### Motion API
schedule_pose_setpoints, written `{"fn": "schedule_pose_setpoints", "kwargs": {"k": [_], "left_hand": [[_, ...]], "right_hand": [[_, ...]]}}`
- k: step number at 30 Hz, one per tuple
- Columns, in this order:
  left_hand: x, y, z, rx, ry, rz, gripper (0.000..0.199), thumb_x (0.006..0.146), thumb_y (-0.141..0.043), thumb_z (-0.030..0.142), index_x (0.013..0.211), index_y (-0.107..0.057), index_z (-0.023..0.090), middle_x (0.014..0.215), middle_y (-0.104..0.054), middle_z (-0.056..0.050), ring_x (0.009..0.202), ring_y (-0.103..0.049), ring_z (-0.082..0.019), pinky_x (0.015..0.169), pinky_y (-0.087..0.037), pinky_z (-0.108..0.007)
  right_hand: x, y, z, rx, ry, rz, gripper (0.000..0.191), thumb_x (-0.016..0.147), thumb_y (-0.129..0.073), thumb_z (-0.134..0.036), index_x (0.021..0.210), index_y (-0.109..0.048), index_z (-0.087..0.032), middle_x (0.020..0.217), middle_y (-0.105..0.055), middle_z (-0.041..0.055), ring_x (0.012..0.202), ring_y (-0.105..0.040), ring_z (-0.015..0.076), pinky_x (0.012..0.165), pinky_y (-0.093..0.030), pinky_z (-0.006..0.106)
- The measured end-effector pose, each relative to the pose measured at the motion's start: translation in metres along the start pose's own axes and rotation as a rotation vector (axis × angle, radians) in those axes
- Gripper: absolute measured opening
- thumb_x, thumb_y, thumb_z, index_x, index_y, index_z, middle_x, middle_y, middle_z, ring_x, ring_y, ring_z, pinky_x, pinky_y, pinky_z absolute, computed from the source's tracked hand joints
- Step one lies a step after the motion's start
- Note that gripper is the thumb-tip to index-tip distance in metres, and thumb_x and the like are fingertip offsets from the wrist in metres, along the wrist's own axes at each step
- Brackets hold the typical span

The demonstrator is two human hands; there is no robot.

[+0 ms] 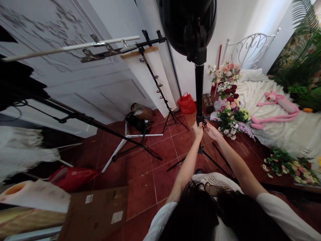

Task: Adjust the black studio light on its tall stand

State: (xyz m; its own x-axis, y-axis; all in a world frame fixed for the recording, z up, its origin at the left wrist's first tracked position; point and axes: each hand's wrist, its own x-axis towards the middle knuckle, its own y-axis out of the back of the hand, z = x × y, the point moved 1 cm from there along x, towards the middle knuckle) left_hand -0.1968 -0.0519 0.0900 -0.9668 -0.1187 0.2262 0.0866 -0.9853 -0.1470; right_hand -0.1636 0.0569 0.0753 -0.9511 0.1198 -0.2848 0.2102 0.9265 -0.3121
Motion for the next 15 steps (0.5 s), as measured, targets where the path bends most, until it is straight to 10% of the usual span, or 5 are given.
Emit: {"fn": "schedule_pose_setpoints", "kwargs": {"k": [7, 11, 15], "left_hand": [[-0.001, -0.001, 0.006, -0.011, -0.008, -0.020, 0.077, 0.065, -0.045, 0.094, 0.066, -0.055, 0.018, 0.057, -0.055, -0.001, 0.053, -0.050, -0.013, 0.055, -0.039, -0.026], [-0.001, -0.001, 0.007, -0.018, -0.007, -0.025, 0.077, 0.065, -0.045, 0.094, 0.066, -0.055, 0.018, 0.055, -0.053, 0.000, 0.051, -0.048, -0.012, 0.054, -0.037, -0.025], [-0.001, -0.001, 0.009, -0.020, -0.003, -0.030, 0.077, 0.066, -0.045, 0.094, 0.066, -0.055, 0.018, 0.055, -0.053, 0.000, 0.051, -0.048, -0.012, 0.053, -0.036, -0.025]], "right_hand": [[0.008, 0.021, -0.018, 0.005, -0.109, -0.147, 0.030, 0.082, -0.070, -0.022, 0.112, -0.070, -0.027, 0.098, -0.076, 0.0004, 0.089, -0.070, 0.0122, 0.082, -0.052, 0.024], [0.020, 0.031, -0.054, -0.378, -0.053, -0.182, 0.014, 0.078, -0.076, -0.028, 0.087, -0.073, -0.018, 0.071, -0.069, -0.0008, 0.063, -0.060, 0.0108, 0.061, -0.045, 0.021], [0.033, 0.022, -0.077, -0.805, 0.024, -0.188, 0.038, 0.077, -0.079, -0.042, 0.055, -0.060, -0.017, 0.045, -0.049, -0.0044, 0.047, -0.043, 0.0089, 0.050, -0.032, 0.023]]}}
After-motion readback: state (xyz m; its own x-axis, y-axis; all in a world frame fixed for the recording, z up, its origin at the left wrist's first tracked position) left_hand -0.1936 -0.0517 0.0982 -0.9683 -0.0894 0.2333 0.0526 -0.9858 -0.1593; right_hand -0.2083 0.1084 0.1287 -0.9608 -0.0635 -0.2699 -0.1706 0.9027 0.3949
